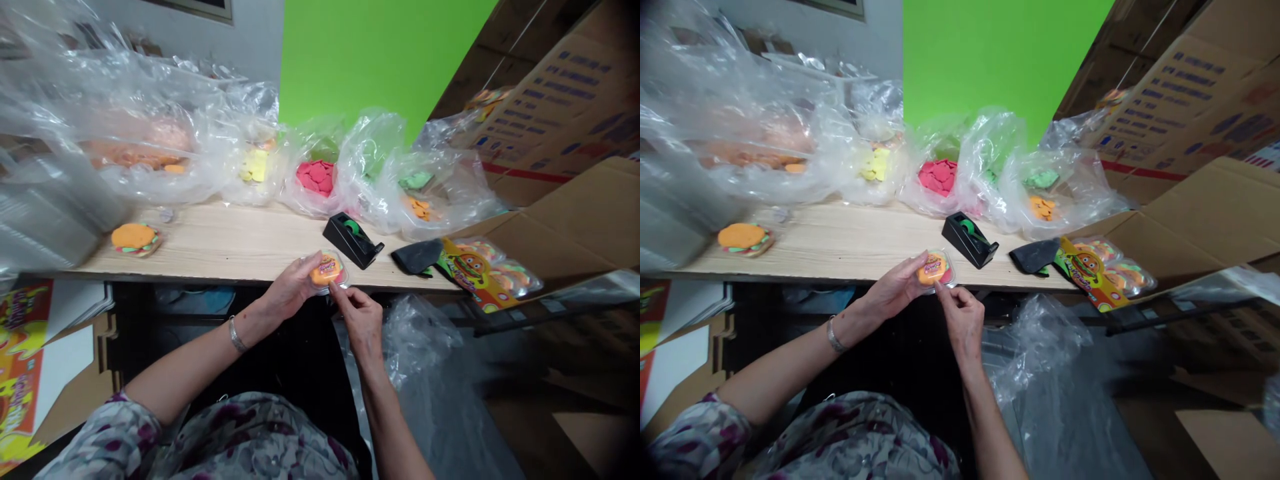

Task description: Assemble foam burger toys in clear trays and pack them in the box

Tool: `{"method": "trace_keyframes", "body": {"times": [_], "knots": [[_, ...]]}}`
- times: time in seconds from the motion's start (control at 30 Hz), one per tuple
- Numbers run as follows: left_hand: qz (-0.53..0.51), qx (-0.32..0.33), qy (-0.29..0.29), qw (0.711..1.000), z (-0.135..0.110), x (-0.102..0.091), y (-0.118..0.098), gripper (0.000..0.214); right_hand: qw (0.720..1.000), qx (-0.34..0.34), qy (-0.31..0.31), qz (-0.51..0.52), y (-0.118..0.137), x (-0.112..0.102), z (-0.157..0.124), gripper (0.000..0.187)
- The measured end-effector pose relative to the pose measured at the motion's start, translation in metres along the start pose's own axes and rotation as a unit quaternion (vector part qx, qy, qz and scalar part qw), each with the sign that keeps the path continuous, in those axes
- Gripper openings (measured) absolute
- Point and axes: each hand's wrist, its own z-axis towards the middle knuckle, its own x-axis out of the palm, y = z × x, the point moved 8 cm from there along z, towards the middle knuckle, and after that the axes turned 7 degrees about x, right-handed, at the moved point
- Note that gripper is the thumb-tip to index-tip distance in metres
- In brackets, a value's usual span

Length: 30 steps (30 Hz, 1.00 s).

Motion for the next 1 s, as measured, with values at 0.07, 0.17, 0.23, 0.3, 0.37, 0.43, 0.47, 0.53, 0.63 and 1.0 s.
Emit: {"method": "trace_keyframes", "body": {"times": [0.07,0.17,0.23,0.3,0.37,0.43,0.47,0.53,0.63,1.0], "knots": [[0.0,-0.018,-0.006,1.0,-0.002,-0.002,0.003,0.03,1.0,0.0,-0.016,0.0,-0.001,0.003,-0.001,0.043],[-0.018,-0.046,-0.024,0.999,-0.004,-0.003,0.006,0.028,1.0,-0.004,-0.03,0.002,-0.004,0.01,0.0,0.043],[-0.03,-0.055,-0.029,0.998,-0.005,-0.002,0.005,0.027,0.999,-0.011,-0.031,0.005,-0.008,0.013,0.001,0.042],[-0.035,-0.07,-0.027,0.997,-0.005,-0.001,0.003,0.029,0.999,-0.019,-0.027,0.01,-0.013,0.013,0.001,0.037],[-0.036,-0.089,-0.04,0.995,-0.004,-0.003,0.004,0.029,0.997,-0.058,-0.039,0.014,-0.011,0.004,0.0,0.037],[-0.034,-0.103,-0.059,0.992,-0.003,-0.009,0.005,0.027,0.986,-0.149,-0.069,0.004,0.001,-0.012,-0.005,0.049],[-0.032,-0.108,-0.064,0.992,-0.003,-0.011,0.006,0.026,0.975,-0.207,-0.077,-0.015,0.01,-0.018,-0.009,0.052],[-0.027,-0.118,-0.043,0.992,-0.002,-0.009,0.009,0.026,0.946,-0.308,-0.062,-0.082,0.027,-0.02,-0.015,0.039],[-0.011,-0.123,0.006,0.992,-0.004,0.0,0.014,0.025,0.904,-0.395,-0.015,-0.164,0.038,-0.012,-0.018,0.019],[0.174,-0.143,-0.013,0.974,-0.001,0.014,0.011,0.045,0.954,-0.185,0.219,-0.09,0.036,-0.047,0.004,0.093]]}}
